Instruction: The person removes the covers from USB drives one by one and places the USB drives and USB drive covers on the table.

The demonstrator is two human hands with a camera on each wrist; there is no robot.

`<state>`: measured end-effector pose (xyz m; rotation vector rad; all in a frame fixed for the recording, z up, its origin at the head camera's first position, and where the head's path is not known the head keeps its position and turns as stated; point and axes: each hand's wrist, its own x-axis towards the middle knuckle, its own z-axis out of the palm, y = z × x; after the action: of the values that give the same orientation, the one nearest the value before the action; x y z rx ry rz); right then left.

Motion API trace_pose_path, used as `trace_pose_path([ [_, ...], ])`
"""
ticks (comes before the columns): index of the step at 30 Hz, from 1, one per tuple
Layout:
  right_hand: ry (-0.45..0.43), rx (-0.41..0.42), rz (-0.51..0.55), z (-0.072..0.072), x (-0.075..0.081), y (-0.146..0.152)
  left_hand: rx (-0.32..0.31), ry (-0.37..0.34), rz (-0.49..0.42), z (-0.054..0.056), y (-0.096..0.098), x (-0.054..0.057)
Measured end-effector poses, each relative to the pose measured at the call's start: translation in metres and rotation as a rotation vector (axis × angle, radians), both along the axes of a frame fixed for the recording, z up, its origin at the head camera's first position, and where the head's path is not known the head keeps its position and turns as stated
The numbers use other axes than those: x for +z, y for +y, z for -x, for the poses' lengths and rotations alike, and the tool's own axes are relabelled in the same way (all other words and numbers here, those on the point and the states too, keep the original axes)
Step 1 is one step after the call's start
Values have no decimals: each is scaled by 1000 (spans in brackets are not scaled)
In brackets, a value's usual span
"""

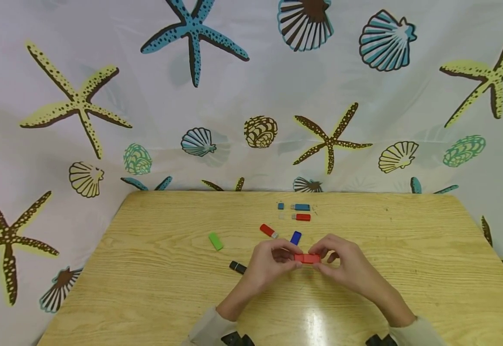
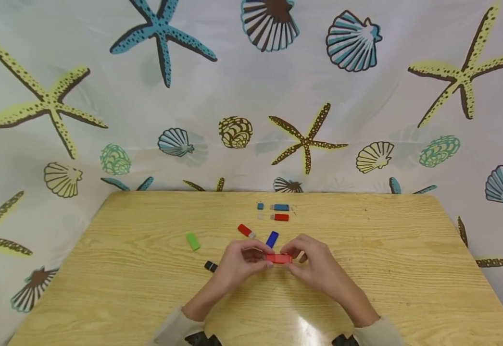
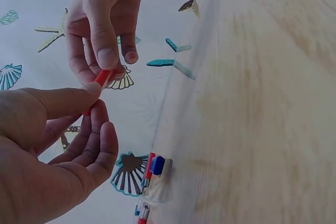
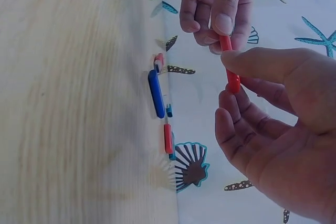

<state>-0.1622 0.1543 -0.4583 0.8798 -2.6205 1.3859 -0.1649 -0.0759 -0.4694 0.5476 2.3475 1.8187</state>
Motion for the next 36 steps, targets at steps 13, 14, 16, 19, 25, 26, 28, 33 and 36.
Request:
trace_pose_path([
  [13, 49, -13, 48, 0, 5, -3, 3, 5, -74, 0, -3, 5],
  [14, 49, -13, 51, 0, 6, -4, 3, 9, -74, 0, -3, 5],
  [16, 47, -12, 57, 0, 7, -5, 4, 11, -77, 0, -5, 6],
  [19, 46, -6, 69, 1, 8, -7, 11, 21, -72, 0, -7, 7],
  [25, 53, -3, 79, 1, 9, -12, 30, 66, -51, 0, -10, 6],
  [26, 55, -4, 80, 1, 9, -13, 31, 73, -53, 0, -11, 6],
  [28, 59, -4, 84, 1, 9, -14, 36, 73, -57, 0, -11, 5],
  [33, 85, -4, 84, 1, 7, -15, 55, 58, -60, -1, -12, 8],
  [36, 107, -5, 78, 1, 7, -15, 63, 57, -61, -1, -12, 9],
])
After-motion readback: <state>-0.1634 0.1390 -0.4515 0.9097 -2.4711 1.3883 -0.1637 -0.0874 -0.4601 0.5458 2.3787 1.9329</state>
